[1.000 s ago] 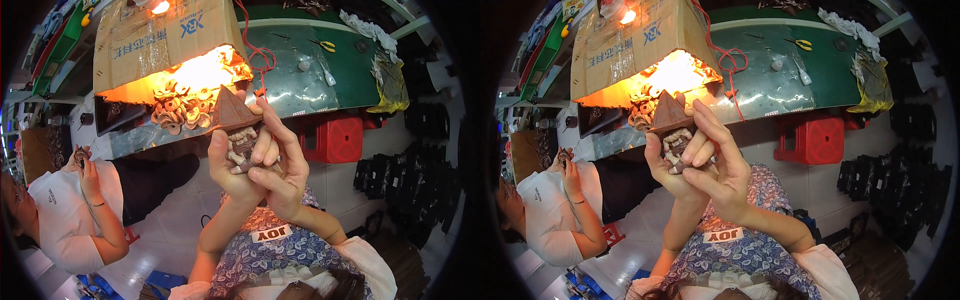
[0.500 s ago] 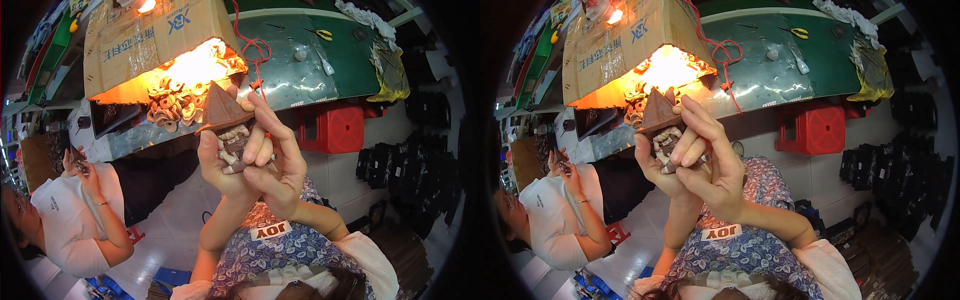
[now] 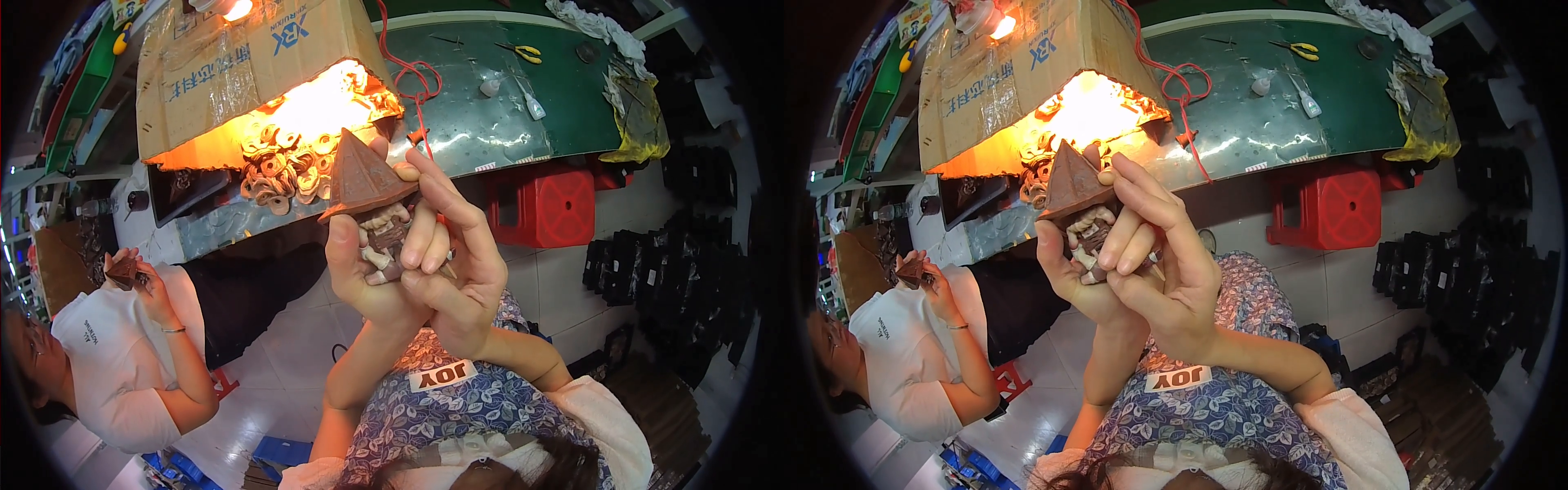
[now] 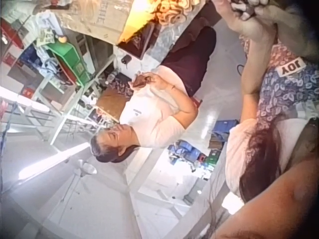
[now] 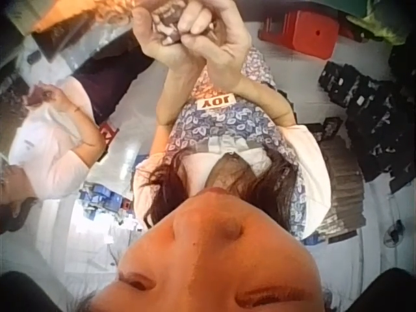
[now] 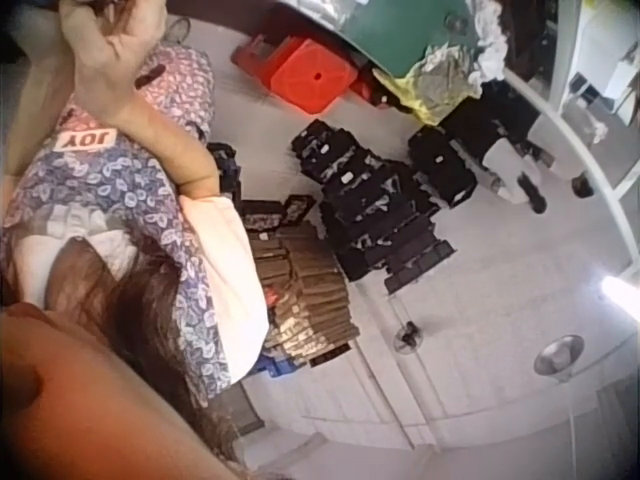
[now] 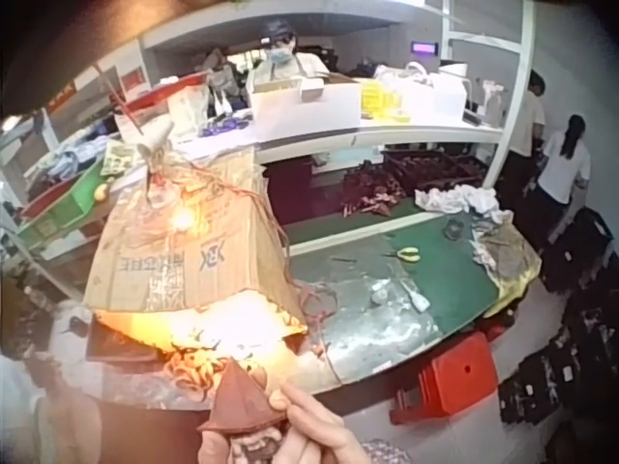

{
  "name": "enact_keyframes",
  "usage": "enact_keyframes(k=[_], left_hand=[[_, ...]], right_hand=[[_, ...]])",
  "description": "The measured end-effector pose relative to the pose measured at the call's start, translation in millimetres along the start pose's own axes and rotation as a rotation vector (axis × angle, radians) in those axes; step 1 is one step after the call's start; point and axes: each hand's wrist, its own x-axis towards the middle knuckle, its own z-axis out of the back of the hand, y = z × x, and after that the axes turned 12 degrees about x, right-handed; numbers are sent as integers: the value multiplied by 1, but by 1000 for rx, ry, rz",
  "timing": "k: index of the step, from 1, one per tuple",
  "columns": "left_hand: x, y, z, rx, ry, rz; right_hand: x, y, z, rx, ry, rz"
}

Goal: The person assembles miniature figurines by applying glue from a squeeze bottle and attaching the pieces together by hand.

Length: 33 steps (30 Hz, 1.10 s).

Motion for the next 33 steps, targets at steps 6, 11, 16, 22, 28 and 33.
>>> enact_keyframes(k=[6, 11, 16, 22, 28, 33], left_hand=[[0, 0, 1, -25, 0, 5], [-3, -2, 1, 28, 31, 13], [-3, -2, -1, 11, 43, 24], [-4, -2, -2, 37, 18, 12], [-5, -5, -1, -24, -34, 48], [-5, -5, 1, -115, -124, 98]], right_hand=[[0, -2, 3, -42, 31, 28], [-2, -3, 2, -30, 35, 33], [-2, 0, 0, -34, 32, 30], [-3, -1, -1, 12, 9, 16], [-3, -1, 2, -65, 61, 9], [-5, -1, 3, -145, 73, -25]])
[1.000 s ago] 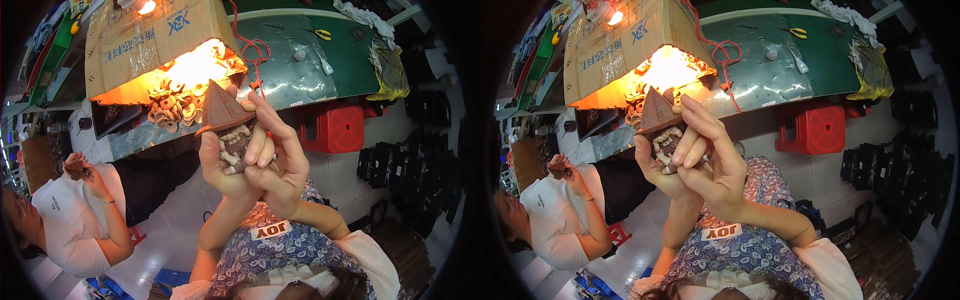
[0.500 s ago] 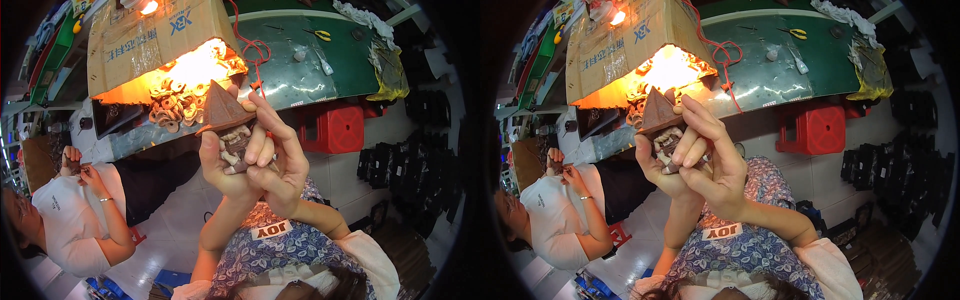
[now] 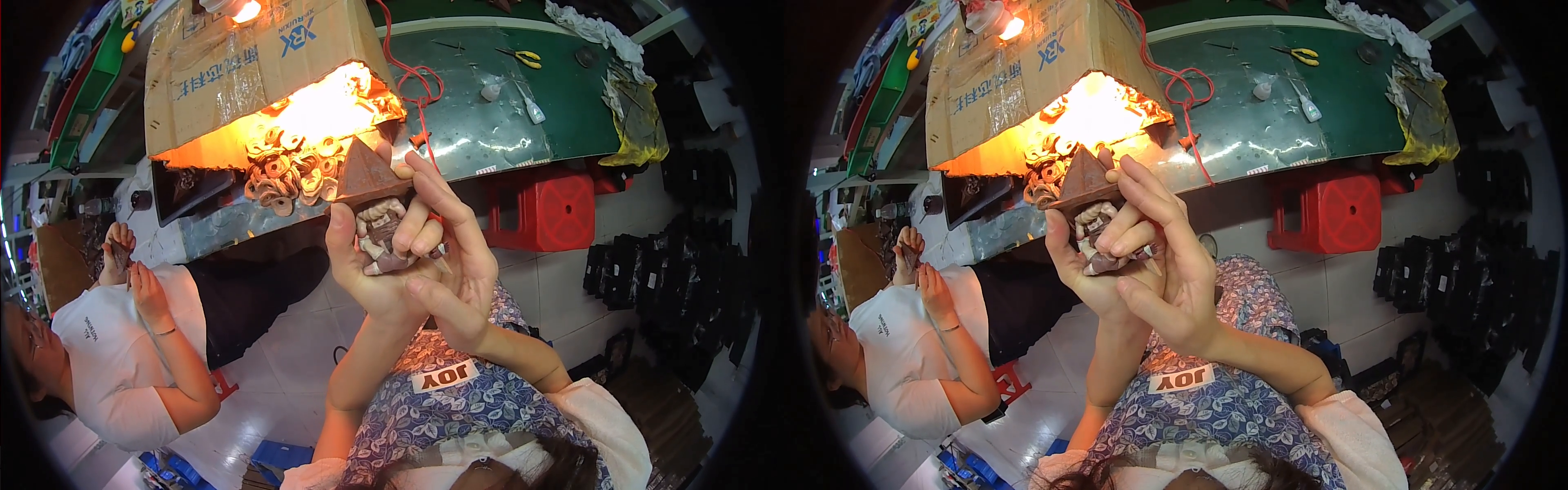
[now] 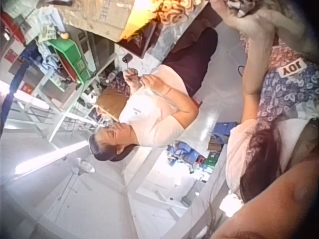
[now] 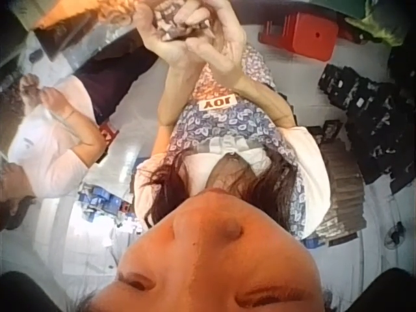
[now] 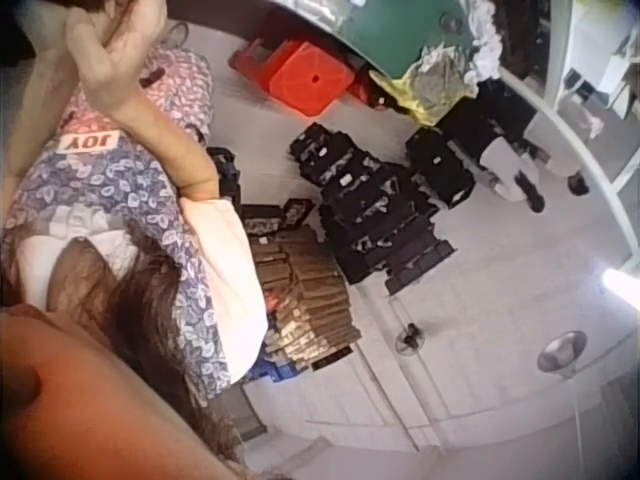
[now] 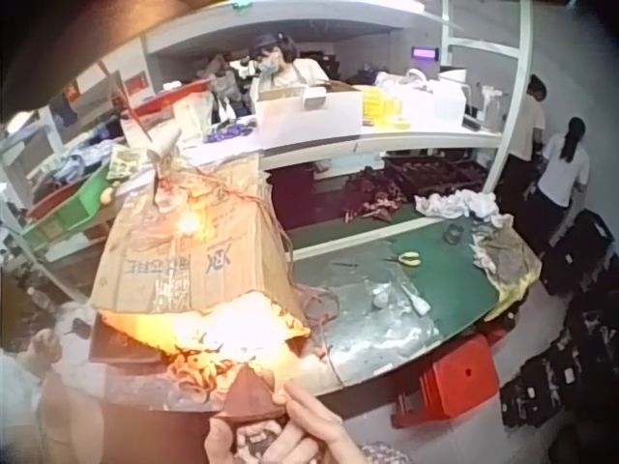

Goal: The person assembles miniature figurines by applying glue from a squeeze bottle and attaching the pieces together by hand.

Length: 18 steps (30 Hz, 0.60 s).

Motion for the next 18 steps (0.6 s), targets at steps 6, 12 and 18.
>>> enact_keyframes(k=[6, 12, 18], left_hand=[[-2, 1, 2, 70, -11, -29], [-1, 2, 4, 111, -51, -3], [-9, 5, 58, 776, -312, 66]], right_hand=[[-2, 1, 0, -4, -13, -25], [-3, -2, 2, 38, -43, -51], [-5, -12, 45, -345, 153, -258]])
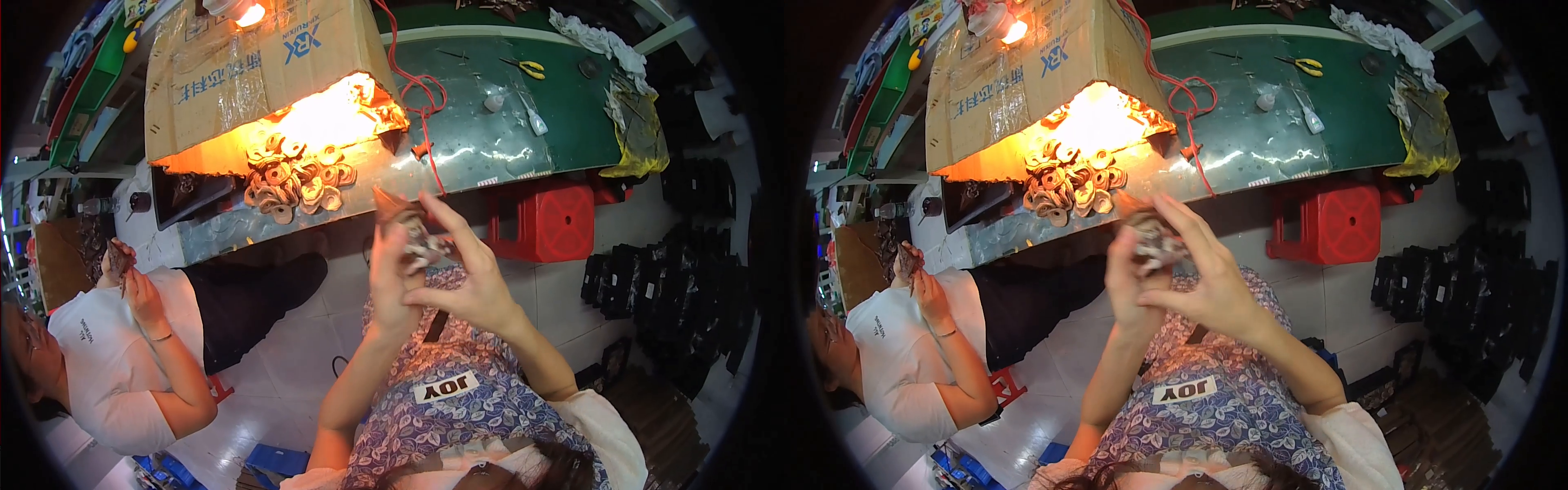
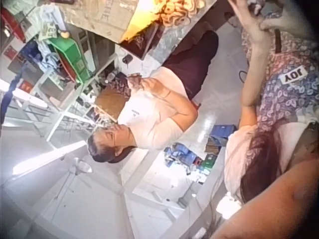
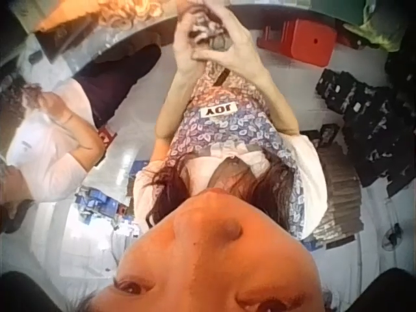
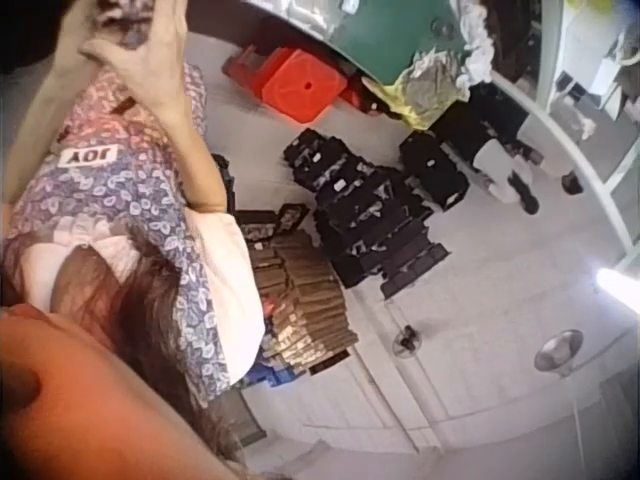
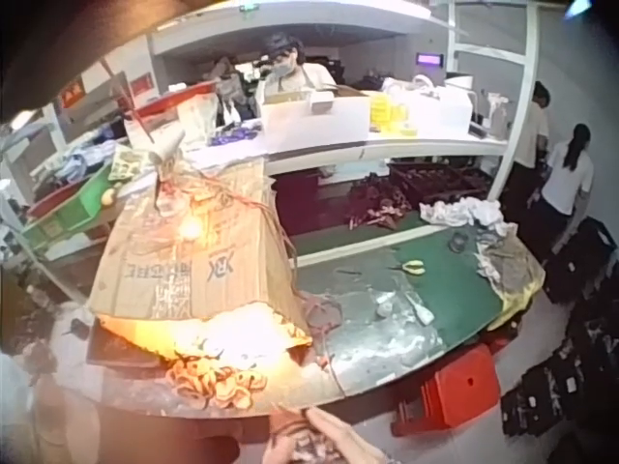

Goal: The person assembles miniature figurines by applying glue from a squeeze bottle and attaching the pieces together by hand.

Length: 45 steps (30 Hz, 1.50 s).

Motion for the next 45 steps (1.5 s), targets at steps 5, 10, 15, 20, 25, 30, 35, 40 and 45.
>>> enact_keyframes(k=[5, 10, 15, 20, 25, 30, 35, 40, 45], left_hand=[[3, 66, 21, 807, 72, 2], [28, 52, 56, 742, -4, 40], [62, 34, 101, 790, -175, -51], [97, 18, 148, 874, -298, -98], [193, -10, 196, 1086, -462, -466], [317, -53, 211, 1632, -918, -621], [391, -81, 286, 1794, -776, -774], [281, -51, 206, 1592, -677, -857], [137, -25, 165, 1568, -368, -939]], right_hand=[[-28, -64, 43, 694, -268, -549], [57, -87, 145, 916, -524, -423], [216, -106, 310, 878, -615, -393], [305, -120, 305, 702, -862, -310], [216, -134, 275, -197, -609, -36], [96, -98, 106, -235, -429, -80], [56, -114, 24, 3, -151, -215], [45, -137, -16, 280, -157, -369], [92, -139, -79, 627, -374, -359]])
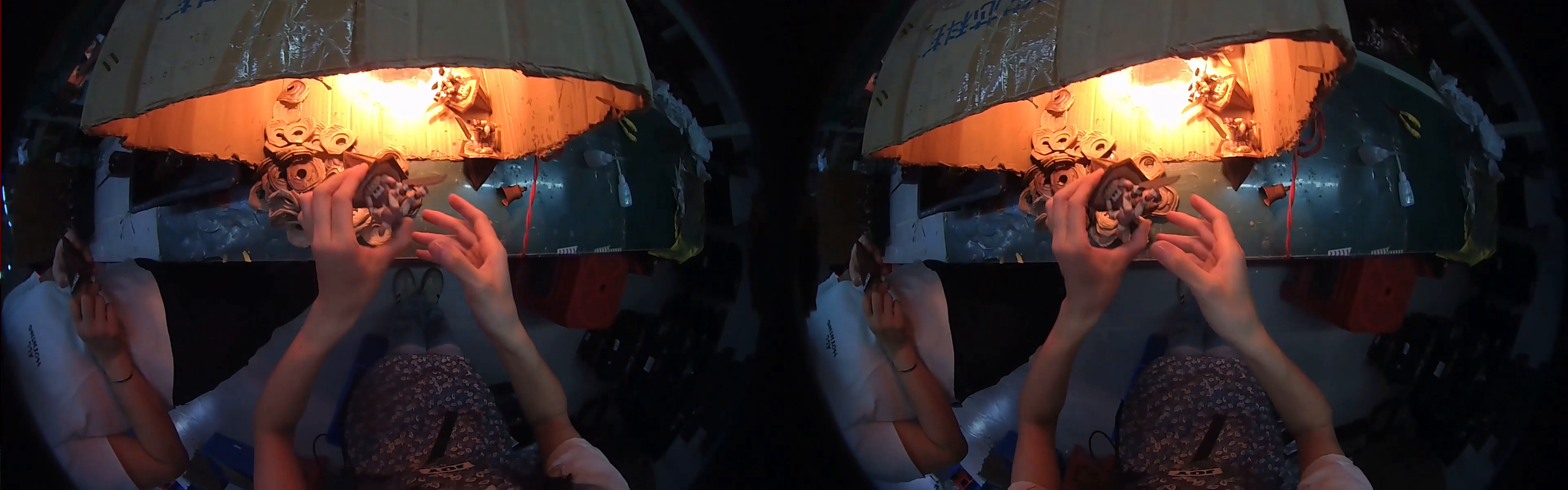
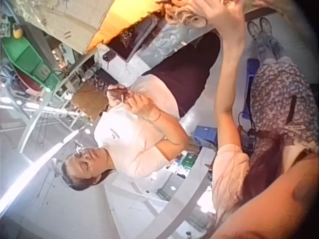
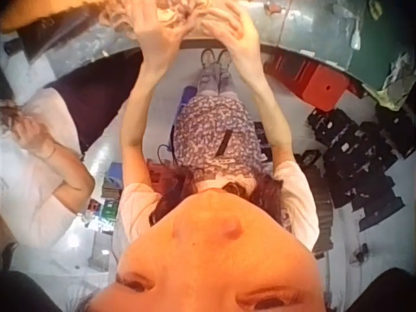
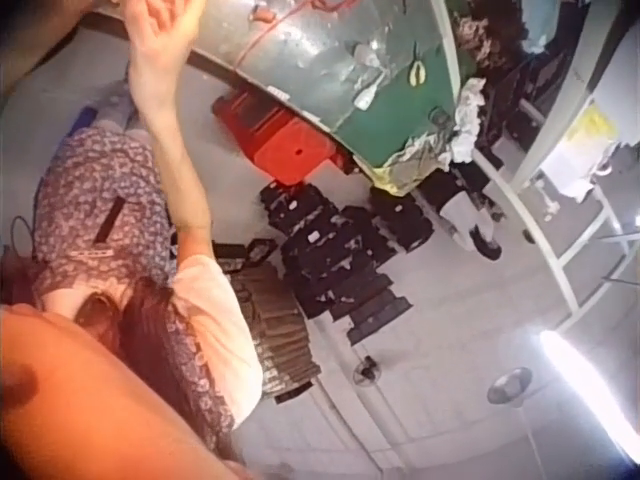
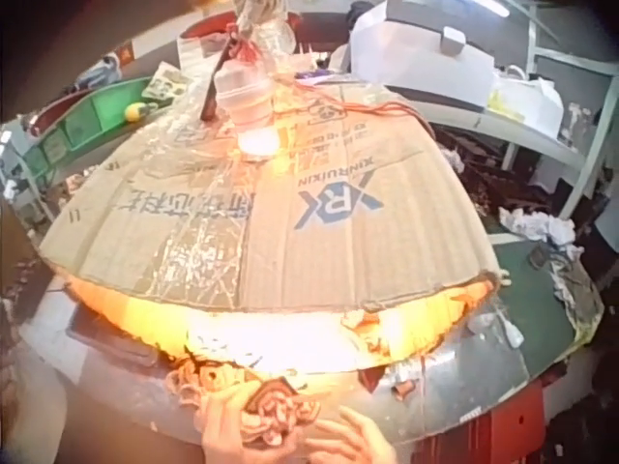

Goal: The person assembles miniature figurines by applying glue from a squeeze bottle and attaching the pieces together by hand.

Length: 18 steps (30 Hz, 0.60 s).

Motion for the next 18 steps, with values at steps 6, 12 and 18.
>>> enact_keyframes(k=[6, 12, 18], left_hand=[[-30, -13, 36, -160, 254, -43], [-51, -21, 16, -1453, 303, 796], [-40, -57, 7, -1849, 229, 1013]], right_hand=[[-14, 3, 7, 115, 200, -236], [-30, 2, 13, 143, 165, -226], [-39, 7, 17, 109, 115, -176]])
